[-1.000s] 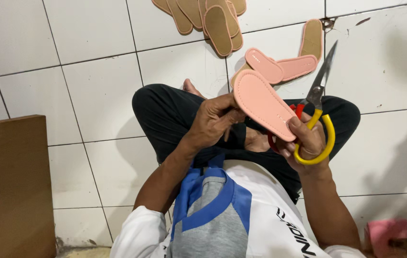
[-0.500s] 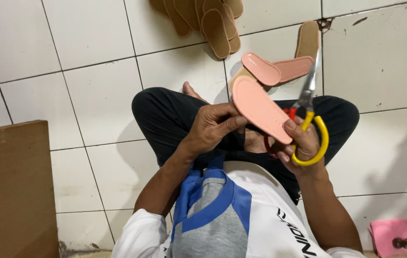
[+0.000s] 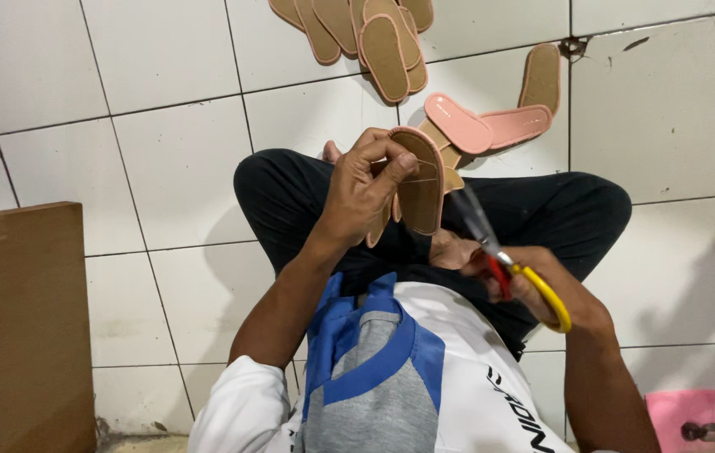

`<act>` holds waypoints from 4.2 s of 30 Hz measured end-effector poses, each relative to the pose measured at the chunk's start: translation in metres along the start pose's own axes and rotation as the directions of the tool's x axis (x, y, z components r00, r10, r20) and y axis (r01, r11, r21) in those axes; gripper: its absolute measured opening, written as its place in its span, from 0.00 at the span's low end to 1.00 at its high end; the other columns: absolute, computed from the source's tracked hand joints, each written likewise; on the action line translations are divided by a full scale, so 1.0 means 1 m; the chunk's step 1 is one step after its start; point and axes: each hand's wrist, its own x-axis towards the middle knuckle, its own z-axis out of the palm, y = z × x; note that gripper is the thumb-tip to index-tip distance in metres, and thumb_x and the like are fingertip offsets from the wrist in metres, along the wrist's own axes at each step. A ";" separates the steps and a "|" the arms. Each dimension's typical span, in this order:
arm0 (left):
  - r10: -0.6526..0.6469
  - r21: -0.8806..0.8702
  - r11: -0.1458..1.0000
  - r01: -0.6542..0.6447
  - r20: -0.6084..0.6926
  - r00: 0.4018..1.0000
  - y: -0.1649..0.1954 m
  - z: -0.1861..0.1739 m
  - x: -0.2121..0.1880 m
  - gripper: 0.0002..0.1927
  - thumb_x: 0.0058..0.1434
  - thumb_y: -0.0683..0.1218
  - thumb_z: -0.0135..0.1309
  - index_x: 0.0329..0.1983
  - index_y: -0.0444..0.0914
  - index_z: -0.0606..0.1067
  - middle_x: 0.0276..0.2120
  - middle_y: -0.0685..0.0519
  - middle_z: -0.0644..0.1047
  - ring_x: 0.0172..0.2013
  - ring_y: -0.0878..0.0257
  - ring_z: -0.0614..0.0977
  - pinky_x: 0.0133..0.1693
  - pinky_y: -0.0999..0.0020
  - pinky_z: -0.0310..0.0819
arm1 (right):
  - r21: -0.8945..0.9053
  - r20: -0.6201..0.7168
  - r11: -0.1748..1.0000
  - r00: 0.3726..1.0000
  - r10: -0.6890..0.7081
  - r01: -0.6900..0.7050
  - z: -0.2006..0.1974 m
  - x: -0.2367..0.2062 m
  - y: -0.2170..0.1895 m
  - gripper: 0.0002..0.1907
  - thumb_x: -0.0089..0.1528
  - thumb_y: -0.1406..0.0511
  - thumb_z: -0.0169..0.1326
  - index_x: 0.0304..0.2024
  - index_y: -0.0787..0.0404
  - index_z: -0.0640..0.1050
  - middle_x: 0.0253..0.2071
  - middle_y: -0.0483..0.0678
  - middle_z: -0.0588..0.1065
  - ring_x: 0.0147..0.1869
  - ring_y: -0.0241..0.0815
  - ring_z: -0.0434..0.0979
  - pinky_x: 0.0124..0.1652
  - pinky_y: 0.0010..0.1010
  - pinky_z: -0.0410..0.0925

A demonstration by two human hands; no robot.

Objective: The person sits on the floor and uses scissors to trim the edges of pink shoe insoles. They hold each insole with one hand and carefully cut along the perimeter with the other, occasionally flipping the insole to trim the other side. Trimmed pieces fall onto the floor.

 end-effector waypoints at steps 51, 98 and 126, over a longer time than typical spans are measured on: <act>0.070 -0.073 0.996 -0.058 0.184 0.980 -0.016 0.014 -0.009 0.15 0.77 0.50 0.48 0.53 0.33 0.75 0.43 0.54 0.78 0.44 0.69 0.79 0.48 0.75 0.73 | -0.121 -0.587 0.980 0.785 -0.198 0.156 0.050 0.071 -0.005 0.10 0.64 0.72 0.59 0.46 0.65 0.73 0.36 0.45 0.77 0.36 0.30 0.78 0.35 0.22 0.74; -0.113 -0.482 0.869 0.114 0.033 0.993 -0.017 0.004 -0.008 0.20 0.78 0.54 0.39 0.51 0.32 0.72 0.37 0.48 0.81 0.37 0.62 0.87 0.38 0.70 0.88 | 0.470 0.187 0.874 0.982 0.037 -0.122 0.018 0.010 0.042 0.56 0.59 0.28 0.35 0.40 0.79 0.76 0.20 0.48 0.69 0.18 0.33 0.68 0.20 0.23 0.67; -0.123 -0.523 0.844 0.119 0.028 0.992 -0.008 0.015 -0.020 0.21 0.79 0.55 0.40 0.53 0.33 0.73 0.39 0.50 0.80 0.39 0.64 0.86 0.40 0.70 0.87 | 0.480 0.189 0.871 0.982 0.010 -0.102 0.024 0.021 0.042 0.49 0.64 0.32 0.34 0.40 0.74 0.74 0.25 0.54 0.74 0.18 0.34 0.70 0.20 0.23 0.68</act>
